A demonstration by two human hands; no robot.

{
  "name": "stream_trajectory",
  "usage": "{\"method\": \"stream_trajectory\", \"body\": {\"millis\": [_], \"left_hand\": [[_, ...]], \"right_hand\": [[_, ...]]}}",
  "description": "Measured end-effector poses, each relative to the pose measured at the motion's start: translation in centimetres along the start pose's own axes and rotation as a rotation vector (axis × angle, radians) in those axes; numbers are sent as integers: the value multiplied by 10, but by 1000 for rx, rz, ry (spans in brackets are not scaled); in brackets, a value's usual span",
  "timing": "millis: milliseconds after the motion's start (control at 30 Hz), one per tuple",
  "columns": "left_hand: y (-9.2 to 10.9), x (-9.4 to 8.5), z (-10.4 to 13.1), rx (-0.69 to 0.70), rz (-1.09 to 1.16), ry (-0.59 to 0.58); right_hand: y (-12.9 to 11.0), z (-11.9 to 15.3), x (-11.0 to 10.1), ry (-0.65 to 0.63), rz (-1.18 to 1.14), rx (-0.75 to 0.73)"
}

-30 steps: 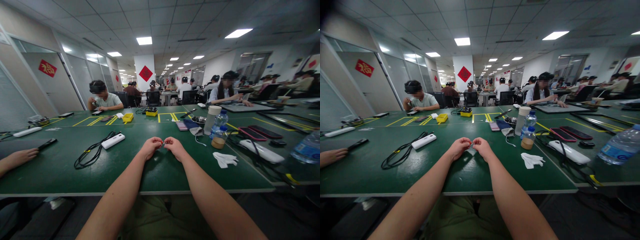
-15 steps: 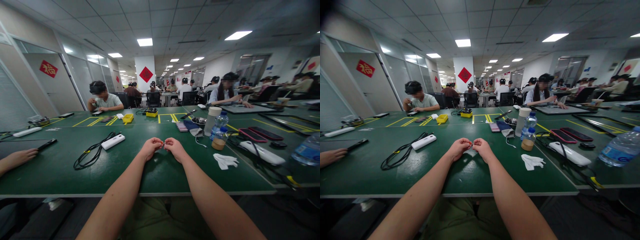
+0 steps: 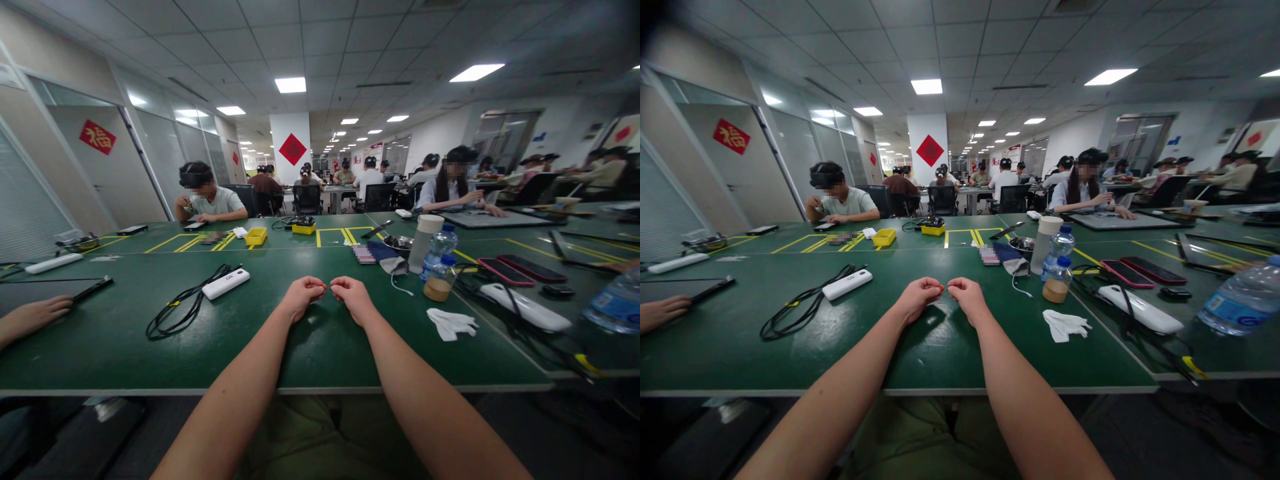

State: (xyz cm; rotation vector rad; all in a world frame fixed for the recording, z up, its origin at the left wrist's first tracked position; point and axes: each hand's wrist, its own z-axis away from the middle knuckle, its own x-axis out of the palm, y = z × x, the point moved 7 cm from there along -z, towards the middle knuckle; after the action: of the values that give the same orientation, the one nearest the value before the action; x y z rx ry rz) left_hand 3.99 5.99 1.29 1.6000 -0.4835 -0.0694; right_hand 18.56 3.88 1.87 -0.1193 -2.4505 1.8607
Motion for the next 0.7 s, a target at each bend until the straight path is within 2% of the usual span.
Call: {"method": "stream_trajectory", "body": {"millis": [433,700], "left_hand": [[-1,2,0,41,-175,-43],[8,10,4,85,-178,-92]], "right_hand": [[-3,2,3,-21,91,-51],[-1,2,2,-22,-5,-22]]}}
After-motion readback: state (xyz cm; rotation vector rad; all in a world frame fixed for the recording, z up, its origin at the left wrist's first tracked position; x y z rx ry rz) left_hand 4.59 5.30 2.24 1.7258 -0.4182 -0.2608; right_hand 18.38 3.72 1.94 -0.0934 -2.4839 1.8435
